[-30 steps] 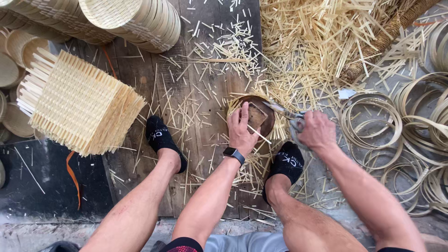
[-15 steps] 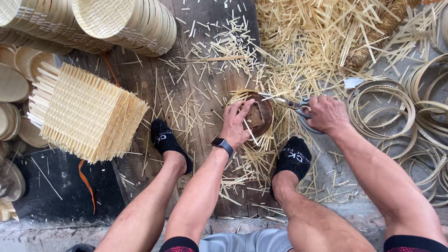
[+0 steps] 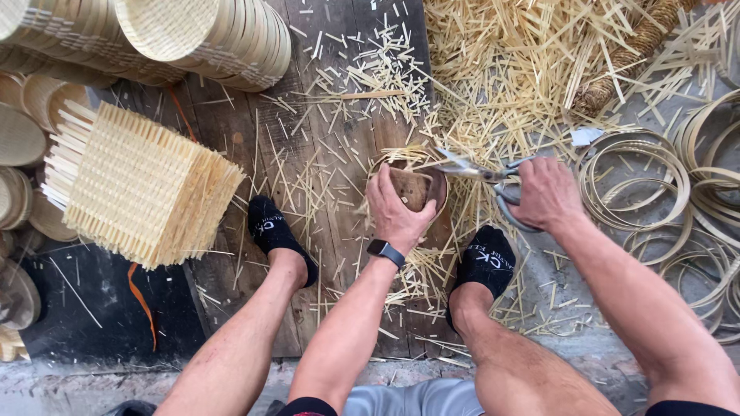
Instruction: The person weaves bamboo strips into flat square mats and then uses large shears to trim them into circular basket components using a wooden form.
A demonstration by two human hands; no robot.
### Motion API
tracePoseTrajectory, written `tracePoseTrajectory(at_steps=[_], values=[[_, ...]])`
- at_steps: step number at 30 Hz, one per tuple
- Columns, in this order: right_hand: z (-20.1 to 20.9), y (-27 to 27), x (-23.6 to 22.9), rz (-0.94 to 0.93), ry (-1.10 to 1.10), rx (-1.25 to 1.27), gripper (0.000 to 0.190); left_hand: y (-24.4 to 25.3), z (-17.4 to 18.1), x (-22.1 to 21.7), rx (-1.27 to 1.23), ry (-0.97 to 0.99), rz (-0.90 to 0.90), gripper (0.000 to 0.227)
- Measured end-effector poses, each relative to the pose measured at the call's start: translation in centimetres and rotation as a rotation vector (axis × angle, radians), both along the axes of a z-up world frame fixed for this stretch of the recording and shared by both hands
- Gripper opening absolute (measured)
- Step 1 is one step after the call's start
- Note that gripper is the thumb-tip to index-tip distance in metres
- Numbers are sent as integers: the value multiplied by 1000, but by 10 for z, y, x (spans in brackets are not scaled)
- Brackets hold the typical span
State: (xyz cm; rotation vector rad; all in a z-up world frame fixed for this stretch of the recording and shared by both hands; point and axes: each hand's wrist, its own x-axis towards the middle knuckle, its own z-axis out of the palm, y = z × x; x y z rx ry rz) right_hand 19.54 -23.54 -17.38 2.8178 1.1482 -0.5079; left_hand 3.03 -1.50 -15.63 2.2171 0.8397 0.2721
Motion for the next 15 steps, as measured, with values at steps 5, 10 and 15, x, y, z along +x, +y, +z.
tracePoseTrajectory(at_steps=[5, 10, 15], values=[[-28, 14, -16, -21, -4, 29, 53, 13, -1, -8, 201, 73, -342, 112], [-33, 3, -7, -38, 70, -23, 37, -1, -3, -9, 78, 7, -195, 120], [-20, 24, -19, 22, -118, 213, 64, -2, -10, -9, 102, 12, -223, 116]])
